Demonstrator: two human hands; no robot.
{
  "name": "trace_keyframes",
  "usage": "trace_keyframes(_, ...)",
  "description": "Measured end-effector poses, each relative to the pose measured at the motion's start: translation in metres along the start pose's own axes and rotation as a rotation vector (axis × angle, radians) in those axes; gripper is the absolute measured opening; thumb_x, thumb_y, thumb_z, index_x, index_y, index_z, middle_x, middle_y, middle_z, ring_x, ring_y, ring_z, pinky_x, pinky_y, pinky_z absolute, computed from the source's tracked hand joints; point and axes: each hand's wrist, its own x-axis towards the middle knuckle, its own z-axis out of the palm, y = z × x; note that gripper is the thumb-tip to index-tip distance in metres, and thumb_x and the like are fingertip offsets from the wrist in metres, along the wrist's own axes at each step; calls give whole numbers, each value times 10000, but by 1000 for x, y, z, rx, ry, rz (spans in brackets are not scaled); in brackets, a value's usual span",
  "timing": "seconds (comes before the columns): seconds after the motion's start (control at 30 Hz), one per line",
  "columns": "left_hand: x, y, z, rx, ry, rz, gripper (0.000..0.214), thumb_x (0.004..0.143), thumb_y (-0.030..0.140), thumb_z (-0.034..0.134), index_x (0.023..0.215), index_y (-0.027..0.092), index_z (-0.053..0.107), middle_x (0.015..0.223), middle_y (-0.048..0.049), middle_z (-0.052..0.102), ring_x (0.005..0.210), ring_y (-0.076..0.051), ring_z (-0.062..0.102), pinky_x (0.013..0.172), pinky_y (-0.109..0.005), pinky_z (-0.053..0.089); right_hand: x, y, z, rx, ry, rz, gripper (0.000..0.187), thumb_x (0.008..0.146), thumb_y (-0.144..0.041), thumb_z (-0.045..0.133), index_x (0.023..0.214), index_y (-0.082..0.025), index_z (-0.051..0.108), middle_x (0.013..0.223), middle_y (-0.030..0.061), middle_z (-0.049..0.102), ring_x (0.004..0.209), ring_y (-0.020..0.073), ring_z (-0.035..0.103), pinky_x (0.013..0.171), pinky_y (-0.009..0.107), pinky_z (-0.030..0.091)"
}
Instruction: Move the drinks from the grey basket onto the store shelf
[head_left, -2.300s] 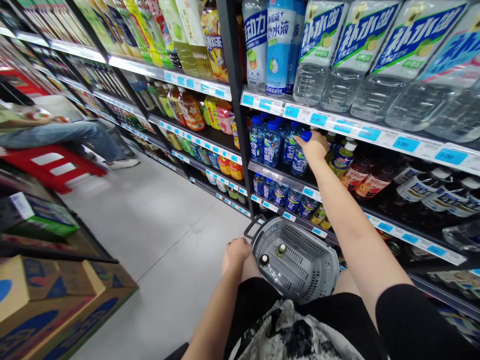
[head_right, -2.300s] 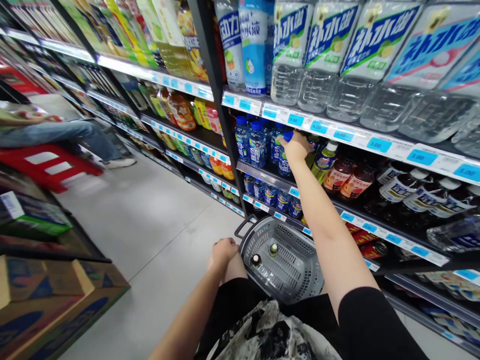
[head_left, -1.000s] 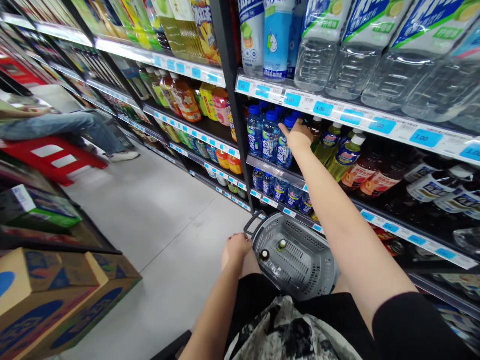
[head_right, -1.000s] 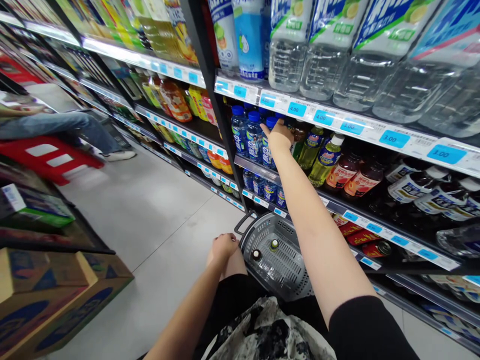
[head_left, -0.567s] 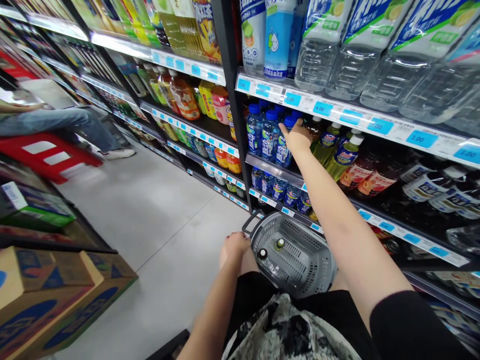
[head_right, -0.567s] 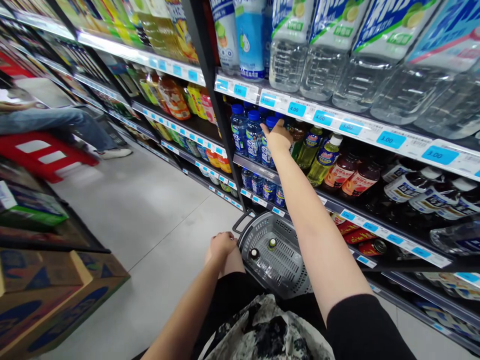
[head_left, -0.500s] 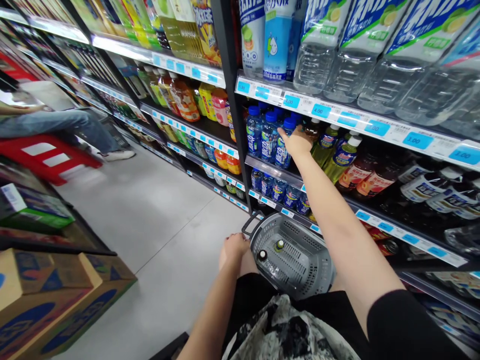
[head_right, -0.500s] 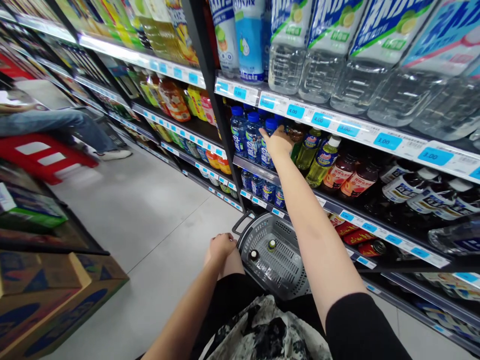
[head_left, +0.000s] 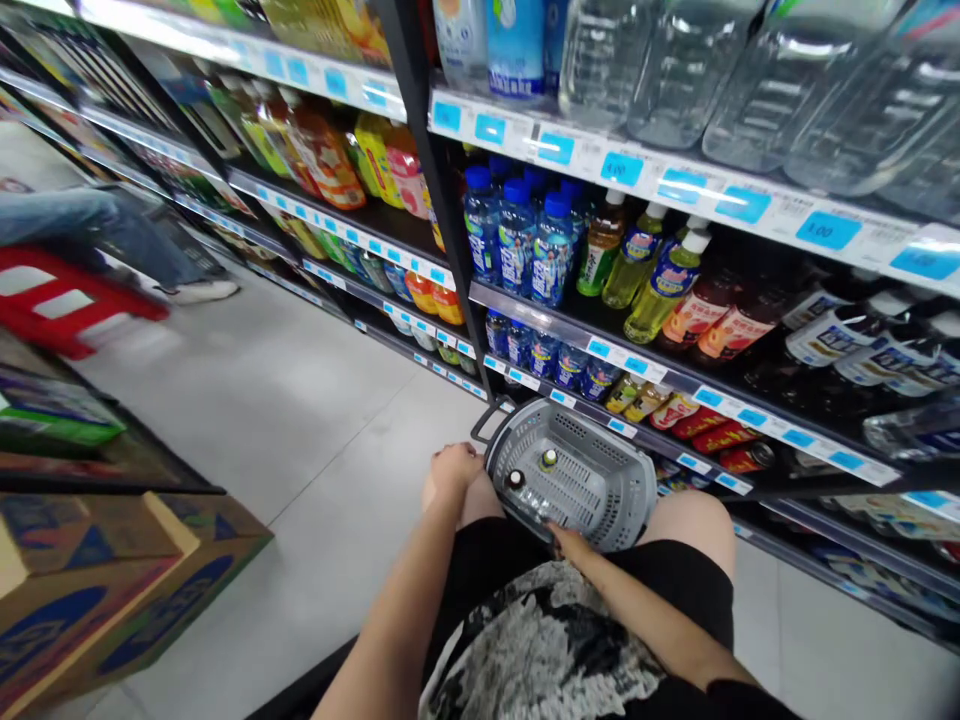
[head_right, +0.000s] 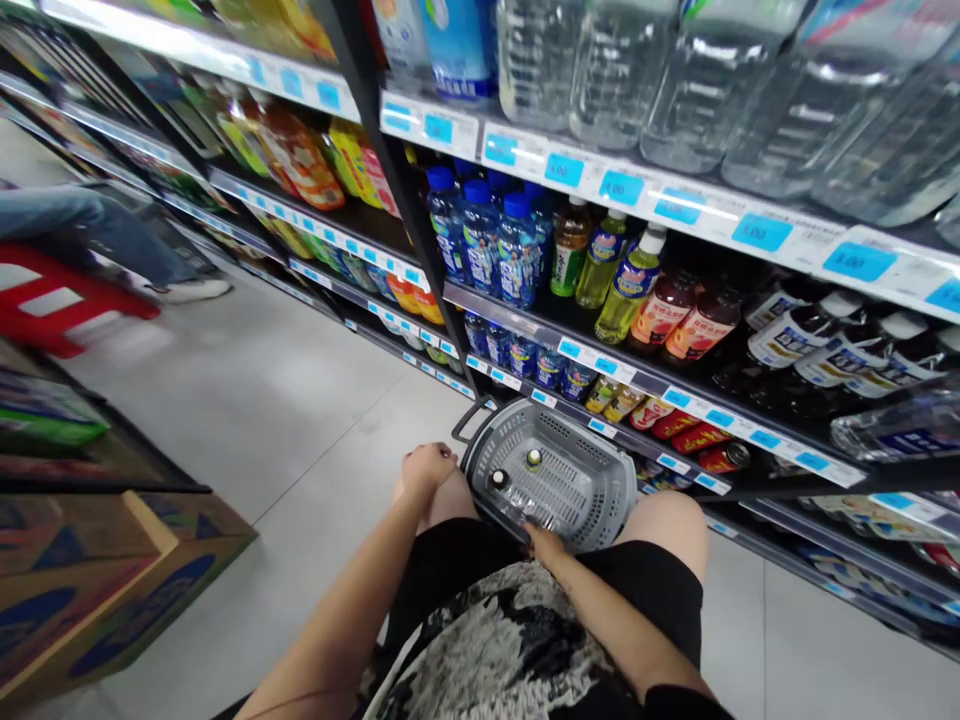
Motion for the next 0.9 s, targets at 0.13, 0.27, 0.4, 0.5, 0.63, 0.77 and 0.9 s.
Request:
trace_keyframes(0.13, -2, 6, -1, 5, -28, -7, 358, 841, 406, 546, 1058, 246, 781, 1084, -94, 749, 1121, -321, 650, 977, -452, 448, 5, 23, 16, -19, -69, 3, 463, 848, -256, 681, 1310, -227, 661, 1120, 47, 738, 1063, 222, 686, 913, 273, 503)
trace_keyframes(0.27, -5, 15, -1, 7, -12, -4, 368, 842, 395, 538, 1070, 234, 777, 1077, -96, 750, 1113, -323, 652, 985, -450, 440, 21, 36, 17, -71, -54, -5, 569, 876, -369, 696, 1410, -202, 595, 1300, 97, 669, 1211, 260, 626, 1015, 330, 477)
trace_keyframes(0.4, -8, 20, 0, -2, -10, -5, 355, 834, 380, 550, 1062, 226, 775, 1065, -104, 750, 1110, -319, 649, 992, -445, 429, 18, 49, 25, -141, -171, 27, 531, 845, -301, 729, 1353, -167, 649, 1351, 145, 639, 1258, 287, 609, 1053, 374, 479)
trace_keyframes(0.5, -7, 19, 0, 3, -18, -7, 355, 834, 391, 554, 1062, 231, 775, 1075, -106, 747, 1120, -316, 641, 998, -444, 423, 14, 54, 28, -190, -249, 64, 495, 864, -273, 736, 1336, -146, 655, 1319, 153, 657, 1244, 275, 625, 1068, 418, 496)
trace_keyframes(0.63, -6, 15, -2, 5, -38, -22, 359, 836, 400, 564, 1073, 235, 777, 1107, -107, 742, 1154, -320, 625, 1004, -444, 422, 14, 47, 27, -257, -251, 130, 410, 890, -261, 739, 1250, -76, 673, 1323, 186, 643, 1252, 271, 620, 1084, 455, 505)
trace_keyframes(0.77, -11, 7, -6, 1, -42, -48, 359, 845, 402, 566, 1081, 235, 780, 1127, -104, 738, 1162, -320, 617, 1016, -445, 421, 13, 38, 23, -281, -232, 155, 362, 890, -275, 753, 1211, -120, 685, 1323, 141, 645, 1257, 260, 615, 1098, 418, 506)
trace_keyframes(0.9, -18, -11, -10, -30, -43, -91, 357, 863, 412, 559, 1085, 238, 778, 1126, -91, 742, 1166, -320, 617, 1014, -441, 432, 10, 32, 19, -288, -219, 164, 300, 923, -269, 718, 1192, -142, 682, 1289, 107, 656, 1244, 248, 617, 1072, 400, 524)
